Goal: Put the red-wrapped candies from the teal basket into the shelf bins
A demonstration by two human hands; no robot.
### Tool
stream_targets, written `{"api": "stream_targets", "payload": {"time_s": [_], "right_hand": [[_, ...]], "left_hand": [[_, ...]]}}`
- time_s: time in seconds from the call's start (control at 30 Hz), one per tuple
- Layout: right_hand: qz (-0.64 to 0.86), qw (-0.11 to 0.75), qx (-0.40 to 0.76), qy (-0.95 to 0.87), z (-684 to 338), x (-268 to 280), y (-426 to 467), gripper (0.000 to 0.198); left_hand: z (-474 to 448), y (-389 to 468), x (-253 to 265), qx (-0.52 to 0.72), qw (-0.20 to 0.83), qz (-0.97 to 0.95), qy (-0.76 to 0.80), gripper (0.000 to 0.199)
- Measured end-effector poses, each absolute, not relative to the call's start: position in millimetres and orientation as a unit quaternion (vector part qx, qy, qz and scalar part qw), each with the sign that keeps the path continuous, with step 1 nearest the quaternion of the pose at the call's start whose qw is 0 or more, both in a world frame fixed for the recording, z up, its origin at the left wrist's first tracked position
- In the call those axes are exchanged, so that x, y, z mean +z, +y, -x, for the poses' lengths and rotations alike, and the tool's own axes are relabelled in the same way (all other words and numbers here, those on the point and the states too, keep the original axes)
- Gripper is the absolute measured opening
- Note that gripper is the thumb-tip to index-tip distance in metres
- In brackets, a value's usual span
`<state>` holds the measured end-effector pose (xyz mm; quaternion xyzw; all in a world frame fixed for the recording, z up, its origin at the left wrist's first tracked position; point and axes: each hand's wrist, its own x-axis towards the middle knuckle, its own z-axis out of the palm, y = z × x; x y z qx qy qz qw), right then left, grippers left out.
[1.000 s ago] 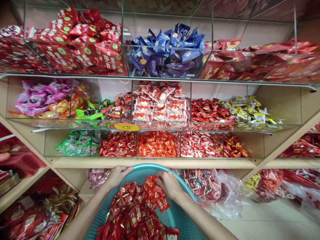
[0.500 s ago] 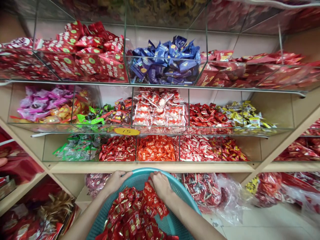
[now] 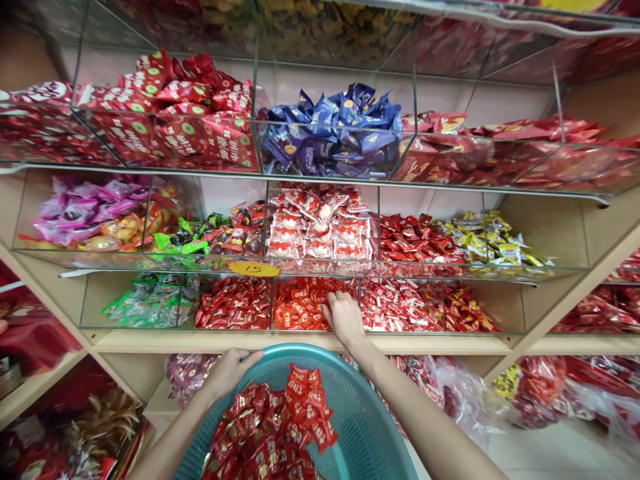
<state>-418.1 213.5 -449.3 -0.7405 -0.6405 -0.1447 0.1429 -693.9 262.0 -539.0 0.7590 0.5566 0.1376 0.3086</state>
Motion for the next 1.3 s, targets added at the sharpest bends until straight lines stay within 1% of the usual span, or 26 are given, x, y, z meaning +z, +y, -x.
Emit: {"api": "stream_targets", "payload": {"time_s": [0.13, 0.3, 0.43, 0.6, 0.8, 1.03, 1.13, 1.3], "right_hand": [[0.765, 0.096, -0.165, -0.616, 408, -459, 234, 0.022], [0.772, 0.081, -0.195, -0.599, 409, -472, 239, 0.02], [0.774, 0.076, -0.199, -0.596, 411, -474, 239, 0.02], [0.777, 0.079, -0.187, -0.596, 411, -474, 239, 0.021], [0.764, 0.081, -0.201, -0.607, 409, -477, 238, 0.025], [0.754, 0.08, -0.195, -0.623, 408, -475, 235, 0.026], [0.725, 0.082, -0.208, -0.651, 410, -471, 236, 0.031], [0.662, 0.128, -0.186, -0.715, 433, -458, 255, 0.039]], "left_hand": [[694, 260, -534, 0.142, 0.306, -0.76, 0.556, 0.061], [695, 260, -533, 0.144, 0.324, -0.76, 0.544, 0.061], [694, 262, -537, 0.138, 0.3, -0.764, 0.554, 0.063], [694, 262, -537, 0.141, 0.312, -0.764, 0.547, 0.063], [694, 260, -535, 0.148, 0.324, -0.761, 0.542, 0.063], [694, 261, -536, 0.146, 0.311, -0.762, 0.549, 0.062], [693, 260, -535, 0.144, 0.314, -0.758, 0.553, 0.061], [692, 260, -535, 0.126, 0.298, -0.755, 0.57, 0.061]]}}
